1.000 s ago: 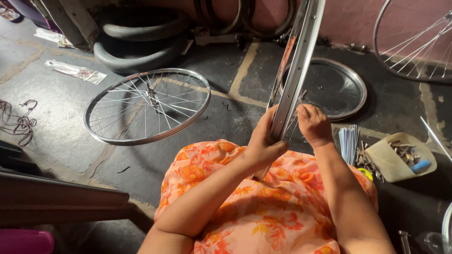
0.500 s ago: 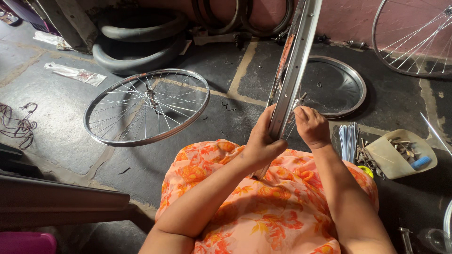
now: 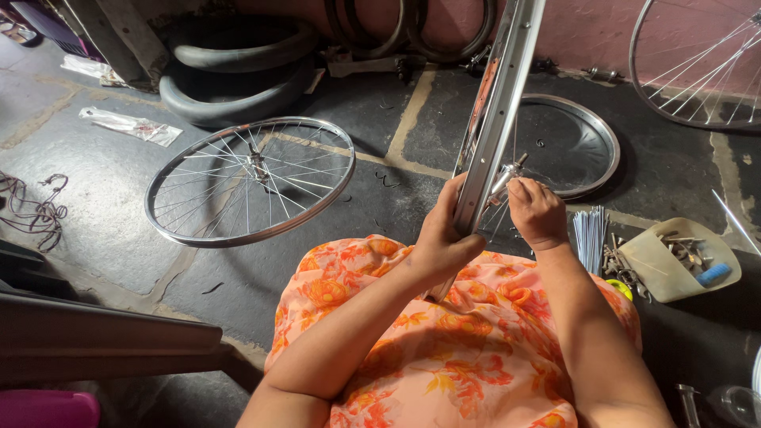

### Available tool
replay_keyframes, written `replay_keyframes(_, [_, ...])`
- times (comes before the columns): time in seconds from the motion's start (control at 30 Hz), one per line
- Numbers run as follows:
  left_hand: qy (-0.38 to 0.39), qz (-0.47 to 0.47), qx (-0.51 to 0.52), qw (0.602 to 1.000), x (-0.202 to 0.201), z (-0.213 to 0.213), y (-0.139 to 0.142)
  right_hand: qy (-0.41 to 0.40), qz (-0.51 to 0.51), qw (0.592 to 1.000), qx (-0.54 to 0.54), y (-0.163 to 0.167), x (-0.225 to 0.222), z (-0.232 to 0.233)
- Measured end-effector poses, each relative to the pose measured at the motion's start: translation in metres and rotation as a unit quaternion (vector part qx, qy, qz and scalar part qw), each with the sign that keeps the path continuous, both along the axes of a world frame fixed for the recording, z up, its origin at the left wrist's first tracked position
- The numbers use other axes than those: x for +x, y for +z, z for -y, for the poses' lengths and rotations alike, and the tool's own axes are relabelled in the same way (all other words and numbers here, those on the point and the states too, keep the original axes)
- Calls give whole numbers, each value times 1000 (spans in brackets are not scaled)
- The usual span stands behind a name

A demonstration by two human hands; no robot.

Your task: The person inserts bicycle spokes into the hub and rim, then applies lubricant from a small bottle to the hub. They continue threading and tightening the spokes by hand to secure the wheel assembly.

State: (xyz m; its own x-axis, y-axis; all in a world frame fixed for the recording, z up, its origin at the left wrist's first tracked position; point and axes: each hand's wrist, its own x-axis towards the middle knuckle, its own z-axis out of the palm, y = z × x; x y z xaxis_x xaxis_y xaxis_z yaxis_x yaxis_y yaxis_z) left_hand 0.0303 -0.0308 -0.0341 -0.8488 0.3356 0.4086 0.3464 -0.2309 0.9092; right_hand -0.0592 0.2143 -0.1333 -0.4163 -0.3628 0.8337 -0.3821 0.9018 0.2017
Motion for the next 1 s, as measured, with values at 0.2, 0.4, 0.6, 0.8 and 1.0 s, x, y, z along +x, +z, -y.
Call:
replay_keyframes(0.2, [3,-24,5,1000,0,-1,0,11,-4,1000,4,-2,2,-3])
replay_keyframes(0.4, [0,-25,40,999,-9,-5,-9,32,19,999,-1,-3,7,8])
replay_keyframes(0.6, [-65,22,95,993,-15,-6,-18,26,59,998,-24,-6,26,40])
replay_keyframes(0.8, [-23,47,70,996,-17,-6,-24,38,89,994,-48,-9,37,51])
replay_keyframes(1.0, [-16,63,5,998,-15,2,-14,44,95,991,-81,-21,29,49])
